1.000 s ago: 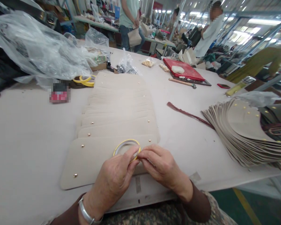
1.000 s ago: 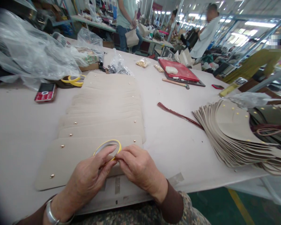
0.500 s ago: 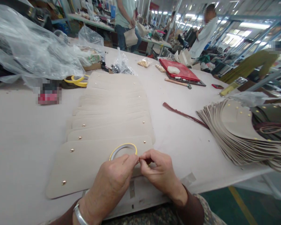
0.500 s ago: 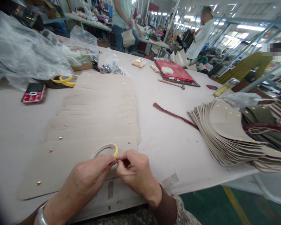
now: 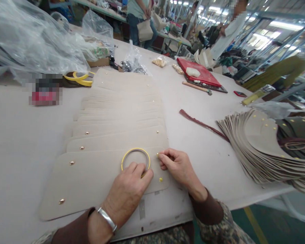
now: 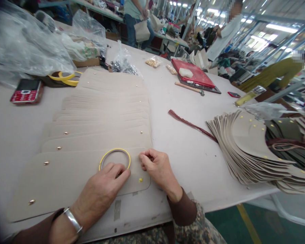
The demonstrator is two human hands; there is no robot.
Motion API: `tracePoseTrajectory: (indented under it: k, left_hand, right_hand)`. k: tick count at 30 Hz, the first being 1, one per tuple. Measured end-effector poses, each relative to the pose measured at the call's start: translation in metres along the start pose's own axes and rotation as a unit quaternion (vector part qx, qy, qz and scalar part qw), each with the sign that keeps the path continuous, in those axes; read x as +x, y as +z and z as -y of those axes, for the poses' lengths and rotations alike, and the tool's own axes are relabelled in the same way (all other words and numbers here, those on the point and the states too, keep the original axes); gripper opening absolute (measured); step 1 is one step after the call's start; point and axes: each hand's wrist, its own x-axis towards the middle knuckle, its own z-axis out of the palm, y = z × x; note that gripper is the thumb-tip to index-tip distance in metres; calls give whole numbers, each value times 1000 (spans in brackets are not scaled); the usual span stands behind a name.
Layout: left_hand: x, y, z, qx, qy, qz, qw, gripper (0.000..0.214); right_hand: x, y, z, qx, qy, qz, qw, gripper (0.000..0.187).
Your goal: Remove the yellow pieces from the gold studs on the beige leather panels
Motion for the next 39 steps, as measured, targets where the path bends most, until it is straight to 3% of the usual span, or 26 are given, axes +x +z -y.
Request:
tracePoseTrajectory:
  k: [5,8,17,21,23,27,30,36,39]
  left_hand:
    - [1,0,0,-16,-4,17,1000,8]
    - [-1,1,1,-27,-12,21,999,7]
    - [1,0,0,-45,-20,15,999,8]
    - [0,2,0,-48,-25,18,998,8]
    - [-1,3,0,-52,-25,21,998,8]
    - [-2,4,-1,-58,-25,26,998,7]
    - [-2,3,-1,-60,-27,27,997,7]
    - [-2,6,0,-58,-30,9,998,10]
    - [-2,8,1,-51,-27,-32,998,11]
  right_hand:
    - [5,3,11,-192,-95,-21,977,16]
    - [5,3,15,-244,-126,-22,961,16]
    - [9,3,12,-269,-113,-30,956,10]
    - [8,-6,4,-216,-81,-16,973,16]
    - [4,-11,-1,-204,-118,-18,972,7]
    - [-3,-11,-8,-306,-289,-3,907,14]
    - [0,-6,-8,-368,-311,16,876,19]
    - [11,0,-2,-336,-237,-5,911,10]
    - [10,1,-3,-307,-198,-42,930,9]
